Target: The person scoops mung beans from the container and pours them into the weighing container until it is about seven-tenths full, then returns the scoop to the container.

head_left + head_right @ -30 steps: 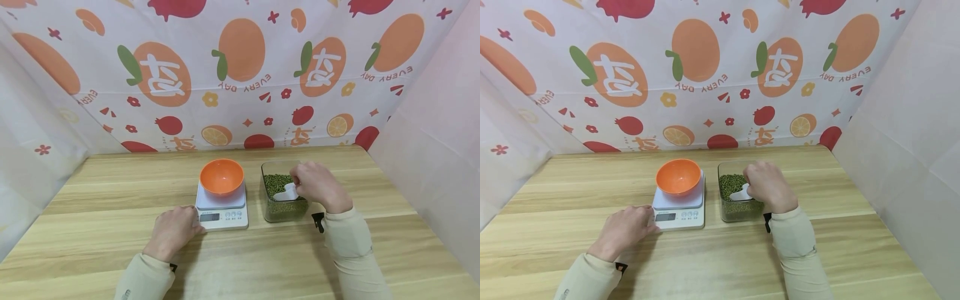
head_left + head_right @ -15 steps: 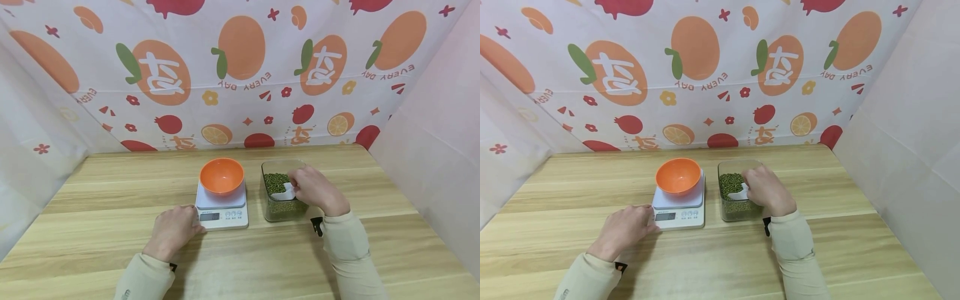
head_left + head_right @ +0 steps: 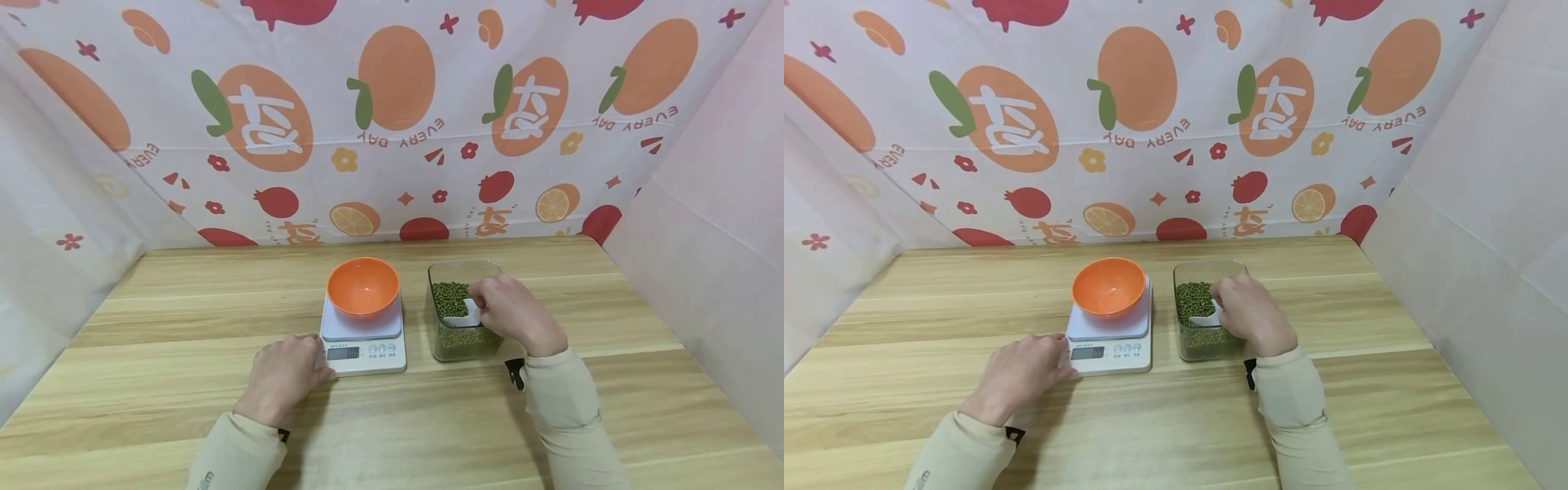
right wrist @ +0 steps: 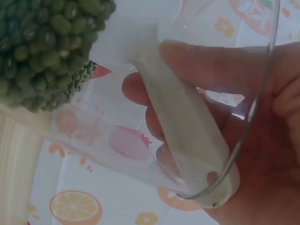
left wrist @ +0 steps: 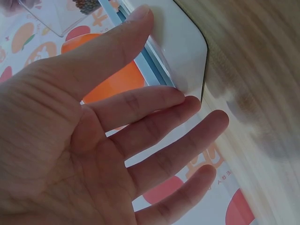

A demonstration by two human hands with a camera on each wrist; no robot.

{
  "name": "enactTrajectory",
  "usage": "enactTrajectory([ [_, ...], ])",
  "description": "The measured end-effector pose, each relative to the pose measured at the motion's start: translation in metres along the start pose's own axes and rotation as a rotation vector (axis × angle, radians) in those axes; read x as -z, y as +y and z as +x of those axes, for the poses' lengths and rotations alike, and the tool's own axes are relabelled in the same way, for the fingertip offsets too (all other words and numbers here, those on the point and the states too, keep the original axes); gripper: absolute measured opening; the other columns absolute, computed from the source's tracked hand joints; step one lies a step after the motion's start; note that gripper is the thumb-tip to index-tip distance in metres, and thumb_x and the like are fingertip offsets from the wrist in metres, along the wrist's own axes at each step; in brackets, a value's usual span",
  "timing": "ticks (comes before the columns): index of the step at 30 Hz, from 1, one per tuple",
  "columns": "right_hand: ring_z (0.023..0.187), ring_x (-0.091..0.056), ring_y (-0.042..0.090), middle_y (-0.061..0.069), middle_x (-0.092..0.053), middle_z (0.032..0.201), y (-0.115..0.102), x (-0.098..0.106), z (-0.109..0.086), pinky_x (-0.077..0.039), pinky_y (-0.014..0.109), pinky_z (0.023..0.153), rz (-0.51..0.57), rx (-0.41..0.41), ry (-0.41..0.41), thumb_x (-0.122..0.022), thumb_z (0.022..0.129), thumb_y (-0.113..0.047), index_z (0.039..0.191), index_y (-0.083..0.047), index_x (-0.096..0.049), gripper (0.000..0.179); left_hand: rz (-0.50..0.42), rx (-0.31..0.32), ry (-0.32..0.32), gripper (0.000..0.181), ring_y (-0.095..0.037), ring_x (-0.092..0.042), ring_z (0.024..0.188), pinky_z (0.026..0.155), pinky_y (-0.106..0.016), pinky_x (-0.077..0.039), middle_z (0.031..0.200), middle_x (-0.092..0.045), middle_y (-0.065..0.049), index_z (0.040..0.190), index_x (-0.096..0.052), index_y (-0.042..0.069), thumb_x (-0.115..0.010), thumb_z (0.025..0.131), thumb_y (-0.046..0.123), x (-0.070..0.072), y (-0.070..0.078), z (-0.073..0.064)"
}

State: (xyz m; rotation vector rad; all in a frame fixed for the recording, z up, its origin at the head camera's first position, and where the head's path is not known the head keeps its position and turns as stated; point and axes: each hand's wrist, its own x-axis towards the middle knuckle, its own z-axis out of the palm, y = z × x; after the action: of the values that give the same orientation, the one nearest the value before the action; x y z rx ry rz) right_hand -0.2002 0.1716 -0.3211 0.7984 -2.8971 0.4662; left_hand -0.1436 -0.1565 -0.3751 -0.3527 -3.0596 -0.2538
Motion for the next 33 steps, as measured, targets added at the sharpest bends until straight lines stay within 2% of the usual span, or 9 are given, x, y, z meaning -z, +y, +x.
enactTrajectory([
  [4, 0.062, -0.038, 0.017, -0.002, -0.034, 0.060, 0.0002, -0.0032, 0.0003, -0.031, 0.029, 0.059, 0.025, -0.010, 0.001, -0.050, 0.066, 0.022, 0.058, -0.014, -0.040, 0.038, -0.001, 0.003, 0.001, 0.038, -0.018, -0.048, 0.056, 0.048, -0.039, -0.046, 0.063, -0.052, 0.000, 0.080, -0.067, 0.007, -0.093, 0.071, 0.032, 0.0000, 0.0004, 0.0003],
  [12, 0.063, -0.044, 0.019, -0.002, -0.046, 0.059, -0.0011, -0.0035, -0.0002, -0.038, 0.032, 0.060, -0.036, -0.027, 0.059, -0.053, 0.065, 0.019, 0.057, -0.013, -0.048, 0.034, 0.013, -0.010, 0.007, 0.038, -0.018, -0.044, 0.055, 0.047, -0.036, -0.041, 0.060, -0.045, 0.001, 0.083, -0.069, 0.006, -0.092, 0.071, 0.033, -0.0008, 0.0010, 0.0005],
  [21, 0.060, -0.045, 0.016, -0.003, -0.047, 0.060, 0.0028, -0.0070, 0.0021, -0.039, 0.031, 0.059, 0.021, -0.036, 0.039, -0.056, 0.066, 0.019, 0.058, -0.013, -0.049, 0.034, 0.015, -0.003, -0.004, 0.038, -0.019, -0.046, 0.055, 0.047, -0.037, -0.043, 0.062, -0.048, 0.000, 0.083, -0.068, 0.005, -0.093, 0.071, 0.033, 0.0002, 0.0026, 0.0019],
  [33, 0.061, -0.046, 0.017, -0.001, -0.050, 0.062, 0.0007, -0.0094, 0.0040, -0.041, 0.032, 0.059, 0.016, -0.075, 0.045, -0.058, 0.069, 0.019, 0.059, -0.012, -0.051, 0.033, 0.022, -0.006, 0.003, 0.038, -0.020, -0.046, 0.056, 0.048, -0.038, -0.044, 0.062, -0.048, 0.000, 0.084, -0.070, 0.006, -0.093, 0.071, 0.033, -0.0005, 0.0016, 0.0011],
])
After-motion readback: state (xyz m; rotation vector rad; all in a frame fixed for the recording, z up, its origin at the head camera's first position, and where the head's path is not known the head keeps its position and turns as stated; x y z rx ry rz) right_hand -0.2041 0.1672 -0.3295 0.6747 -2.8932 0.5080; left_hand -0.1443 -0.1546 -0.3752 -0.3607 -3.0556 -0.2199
